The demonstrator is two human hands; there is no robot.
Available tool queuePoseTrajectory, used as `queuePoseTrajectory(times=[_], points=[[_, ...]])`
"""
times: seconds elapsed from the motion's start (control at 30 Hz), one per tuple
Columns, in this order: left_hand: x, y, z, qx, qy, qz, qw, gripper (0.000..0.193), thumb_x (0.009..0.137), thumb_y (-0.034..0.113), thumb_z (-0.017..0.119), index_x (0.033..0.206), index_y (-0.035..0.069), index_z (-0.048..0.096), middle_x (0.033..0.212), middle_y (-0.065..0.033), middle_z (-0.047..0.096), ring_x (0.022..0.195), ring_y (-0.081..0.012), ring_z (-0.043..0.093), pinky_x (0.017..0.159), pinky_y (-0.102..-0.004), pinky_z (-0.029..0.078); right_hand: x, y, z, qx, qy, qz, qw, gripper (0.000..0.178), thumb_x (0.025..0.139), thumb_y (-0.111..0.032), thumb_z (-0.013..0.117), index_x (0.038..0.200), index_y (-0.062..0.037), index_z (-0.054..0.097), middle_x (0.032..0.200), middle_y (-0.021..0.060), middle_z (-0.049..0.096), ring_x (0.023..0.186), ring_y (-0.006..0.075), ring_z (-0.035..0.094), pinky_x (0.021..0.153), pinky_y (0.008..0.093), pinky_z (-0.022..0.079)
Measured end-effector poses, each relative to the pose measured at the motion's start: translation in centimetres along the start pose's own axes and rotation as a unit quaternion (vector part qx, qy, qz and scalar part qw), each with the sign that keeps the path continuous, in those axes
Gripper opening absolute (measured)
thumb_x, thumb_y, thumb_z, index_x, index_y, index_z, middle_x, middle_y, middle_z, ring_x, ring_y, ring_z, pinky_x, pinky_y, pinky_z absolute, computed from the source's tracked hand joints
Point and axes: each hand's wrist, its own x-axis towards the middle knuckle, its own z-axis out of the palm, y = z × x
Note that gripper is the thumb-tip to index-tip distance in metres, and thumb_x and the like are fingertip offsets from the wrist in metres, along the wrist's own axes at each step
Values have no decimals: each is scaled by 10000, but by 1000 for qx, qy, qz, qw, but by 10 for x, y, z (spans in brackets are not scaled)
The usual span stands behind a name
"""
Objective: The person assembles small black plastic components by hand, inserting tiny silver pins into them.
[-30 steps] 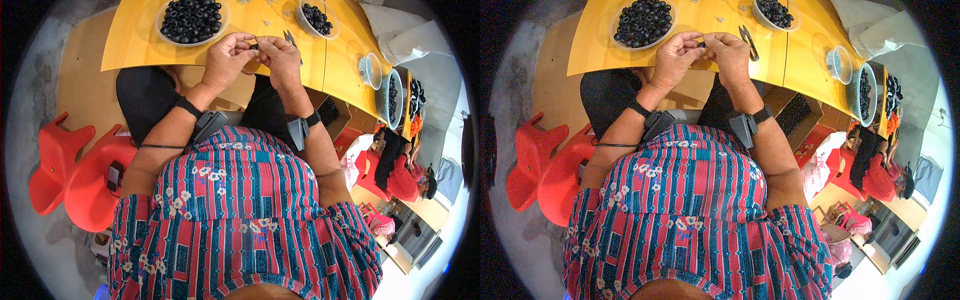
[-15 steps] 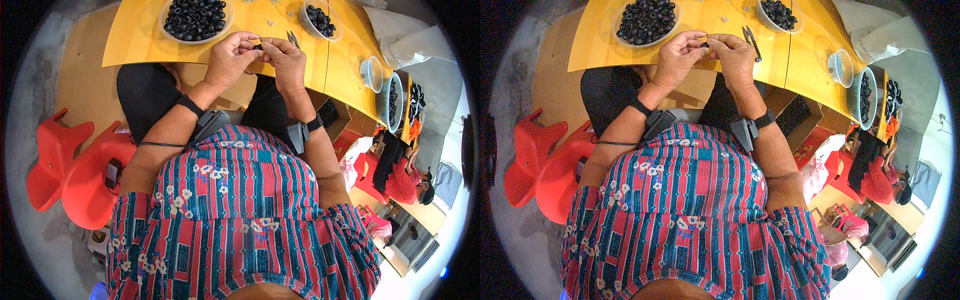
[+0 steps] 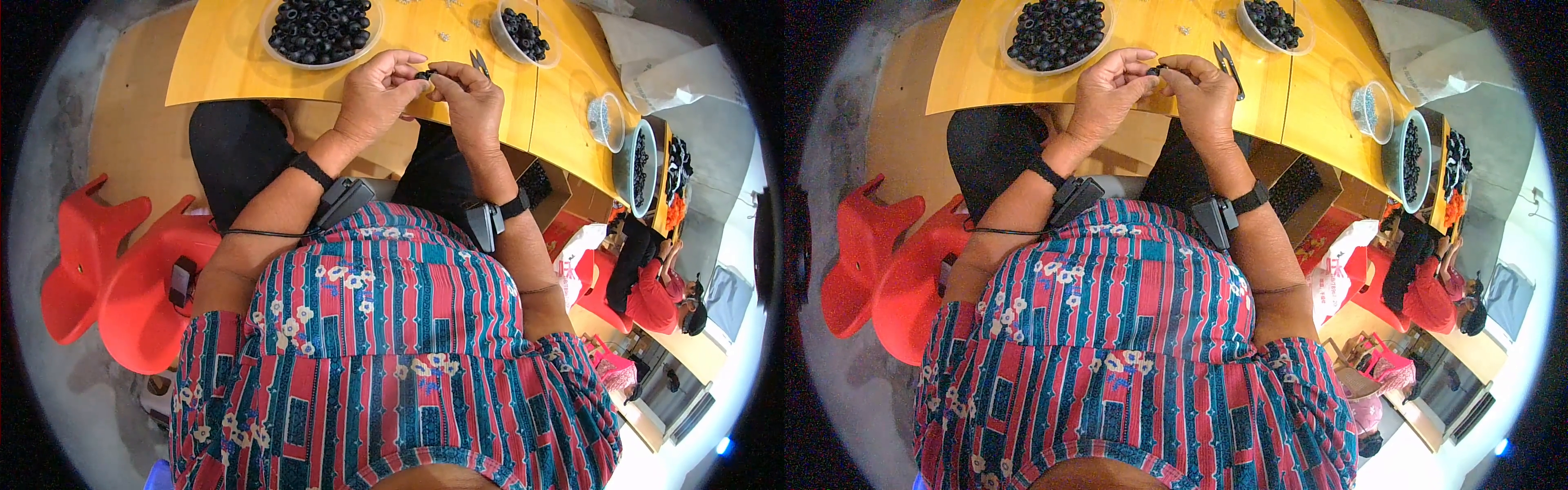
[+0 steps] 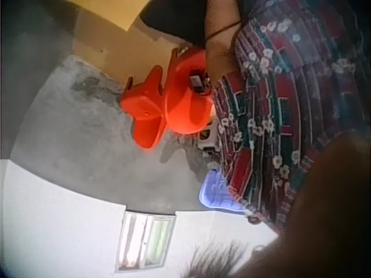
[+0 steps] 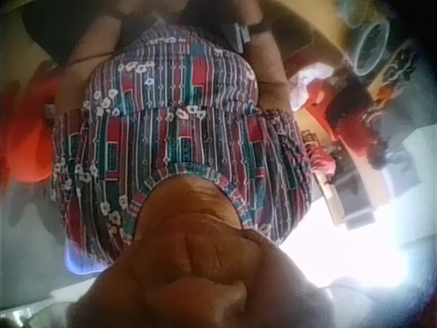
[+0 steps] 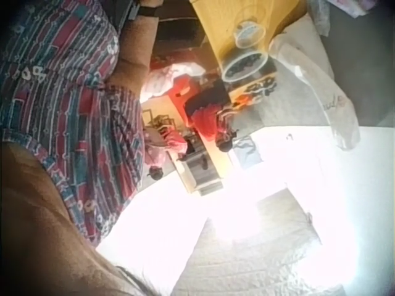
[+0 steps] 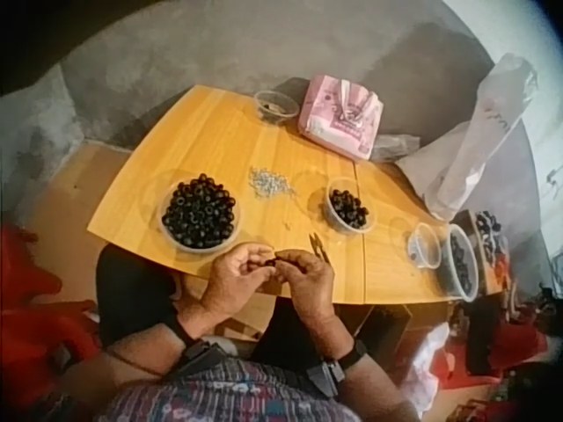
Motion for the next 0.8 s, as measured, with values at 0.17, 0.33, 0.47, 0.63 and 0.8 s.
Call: queuePoseTrajectory(times=[0.17, 0.33, 0.47, 0.63, 0.8], points=[[1, -2, 0, 7, 5, 16, 1000, 292, 789, 47, 653, 1076, 52, 598, 850, -27, 606, 728, -74, 604, 518, -239, 565, 0, 0, 0, -69, -3, -48, 996, 120, 774, 5, 629, 885, 39, 659, 730, 68, 657, 589, 85, 585, 557, 216, 478], [0, 1, 2, 23, 7, 19, 1000, 287, 784, 40, 658, 1065, 50, 603, 826, -20, 607, 714, -66, 602, 519, -229, 562, 0, -3, -2, -168, 2, -112, 979, 113, 751, 5, 629, 860, 12, 658, 728, 93, 637, 584, 141, 607, 564, 256, 492], [0, 2, 2, 43, 10, 23, 999, 282, 782, 28, 656, 1059, 61, 610, 809, -13, 605, 701, -58, 597, 512, -219, 554, 2, -10, -5, -303, -22, -233, 924, 101, 741, -6, 617, 837, -8, 647, 750, 125, 617, 669, 249, 616, 602, 312, 505], [-2, 2, 1, 43, -1, -7, 999, 286, 795, -23, 645, 1073, 24, 597, 861, -9, 600, 802, -58, 565, 726, -185, 493, 2, -20, -6, -383, -58, -287, 876, 98, 737, -1, 610, 827, -19, 645, 766, 137, 613, 734, 283, 604, 631, 328, 508], [-3, 8, 2, 57, -3, -14, 998, 269, 807, -20, 627, 1070, 25, 595, 858, -14, 603, 798, -59, 571, 709, -188, 495, 6, -10, -10, -292, -72, -228, 926, 95, 757, -12, 621, 843, 1, 656, 760, 116, 635, 694, 223, 617, 617, 298, 507]])
